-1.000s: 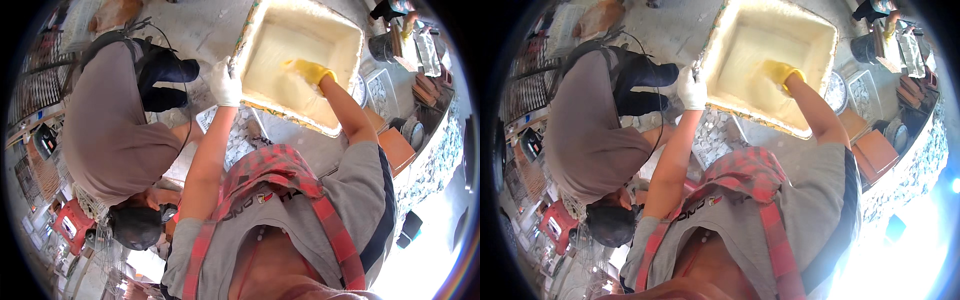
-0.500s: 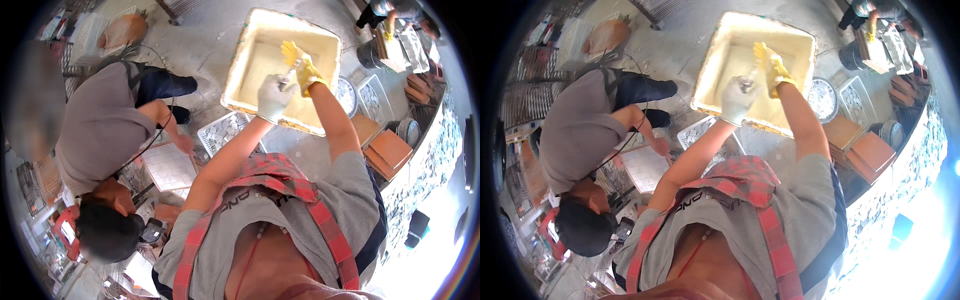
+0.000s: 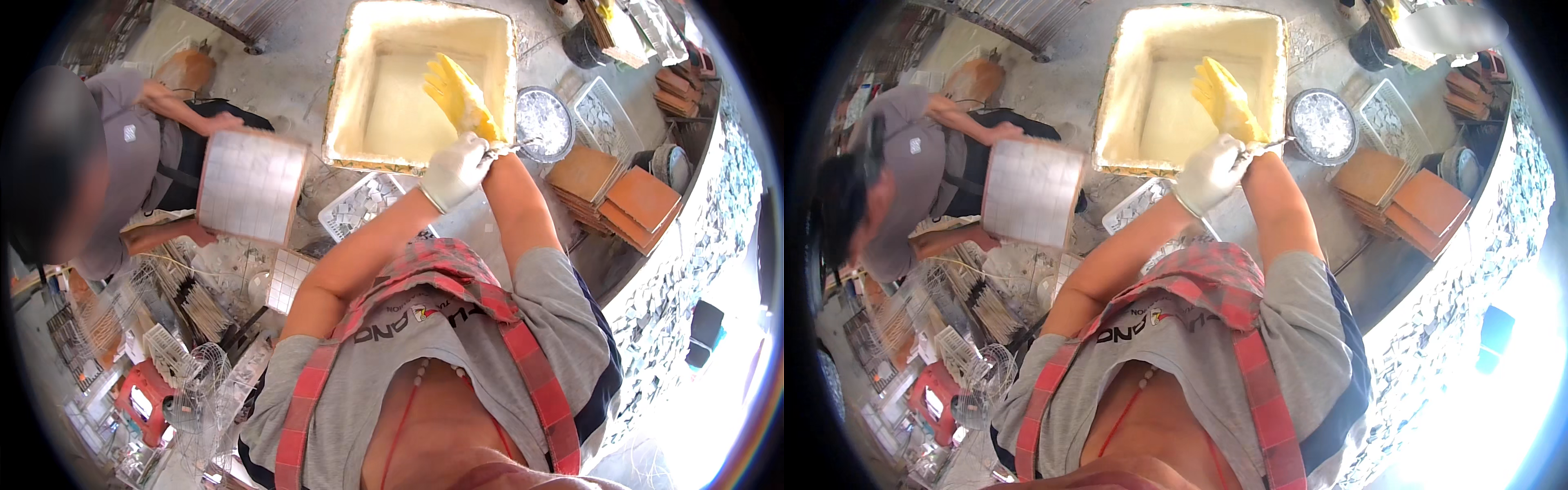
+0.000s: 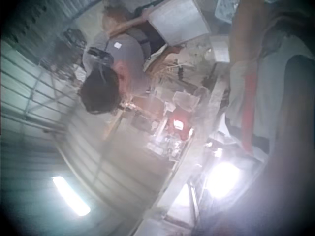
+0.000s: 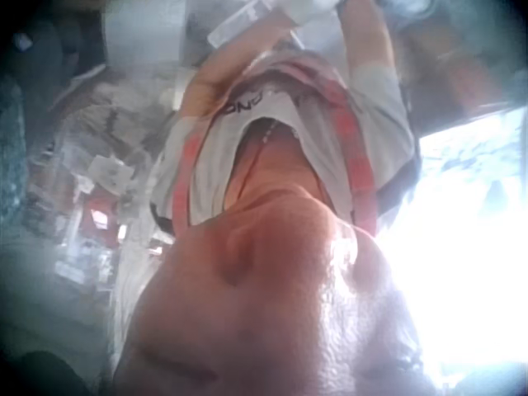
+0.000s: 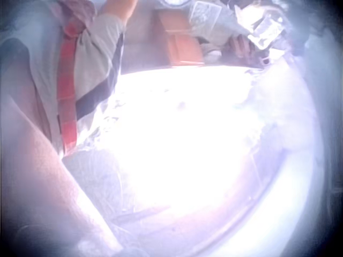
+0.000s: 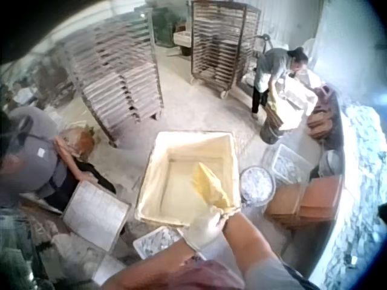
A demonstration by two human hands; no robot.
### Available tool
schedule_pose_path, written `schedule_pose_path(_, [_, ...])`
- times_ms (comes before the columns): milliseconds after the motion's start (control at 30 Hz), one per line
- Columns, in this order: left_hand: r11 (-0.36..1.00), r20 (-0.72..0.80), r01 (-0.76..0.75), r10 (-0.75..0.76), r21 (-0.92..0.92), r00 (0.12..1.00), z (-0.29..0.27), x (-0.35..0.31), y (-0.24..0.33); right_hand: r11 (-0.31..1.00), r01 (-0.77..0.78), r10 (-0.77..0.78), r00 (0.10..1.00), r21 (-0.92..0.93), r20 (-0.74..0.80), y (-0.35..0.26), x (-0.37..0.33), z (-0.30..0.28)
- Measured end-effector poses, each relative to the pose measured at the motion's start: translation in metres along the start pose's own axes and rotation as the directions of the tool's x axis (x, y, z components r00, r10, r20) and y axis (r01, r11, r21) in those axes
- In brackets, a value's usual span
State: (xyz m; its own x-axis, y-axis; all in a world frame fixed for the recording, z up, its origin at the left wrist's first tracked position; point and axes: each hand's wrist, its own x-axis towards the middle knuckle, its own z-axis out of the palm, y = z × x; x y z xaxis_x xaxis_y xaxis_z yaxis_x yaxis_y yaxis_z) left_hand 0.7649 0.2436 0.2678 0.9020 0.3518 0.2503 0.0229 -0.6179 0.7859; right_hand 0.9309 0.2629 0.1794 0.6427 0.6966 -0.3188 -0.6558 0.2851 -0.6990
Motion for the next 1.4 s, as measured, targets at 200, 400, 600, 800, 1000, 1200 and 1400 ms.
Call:
schedule_pose_path(200, [0.830, 0.090, 0.462, -0.510, 0.312, 0.855, -0.030, 0.064, -0.147, 0.110, -0.028, 0.101, 0.995, -0.994, -0.017, 0.002, 0.007, -0.053])
schedule_pose_path(400, [0.841, 0.408, 0.169, -0.413, 0.515, 0.814, 0.021, 0.117, -0.262, -0.529, 0.145, 0.379, 0.922, -0.836, -0.080, 0.049, -0.008, -0.072])
schedule_pose_path(600, [0.827, 0.378, 0.026, -0.284, 0.562, 0.881, 0.077, 0.153, -0.300, -0.477, -0.054, 0.310, 0.924, -0.877, -0.225, 0.023, -0.025, -0.028])
schedule_pose_path(800, [0.720, 0.560, -0.190, -0.318, 0.668, 0.765, 0.086, 0.151, -0.301, -0.455, -0.022, 0.318, 0.930, -0.890, -0.186, 0.023, -0.025, -0.040])
schedule_pose_path(1000, [0.710, 0.572, -0.040, -0.531, 0.703, 0.626, 0.067, 0.145, -0.273, -0.586, 0.296, 0.415, 0.909, -0.754, 0.034, 0.009, -0.042, -0.055])
schedule_pose_path(1200, [0.680, 0.599, -0.092, -0.563, 0.727, 0.570, 0.067, 0.141, -0.271, -0.463, 0.081, 0.338, 0.937, -0.882, -0.091, 0.012, -0.021, -0.071])
schedule_pose_path(1400, [0.719, 0.658, -0.175, -0.473, 0.673, 0.586, 0.018, 0.104, -0.276, -0.360, -0.107, 0.336, 0.912, -0.927, -0.236, 0.023, -0.006, -0.094])
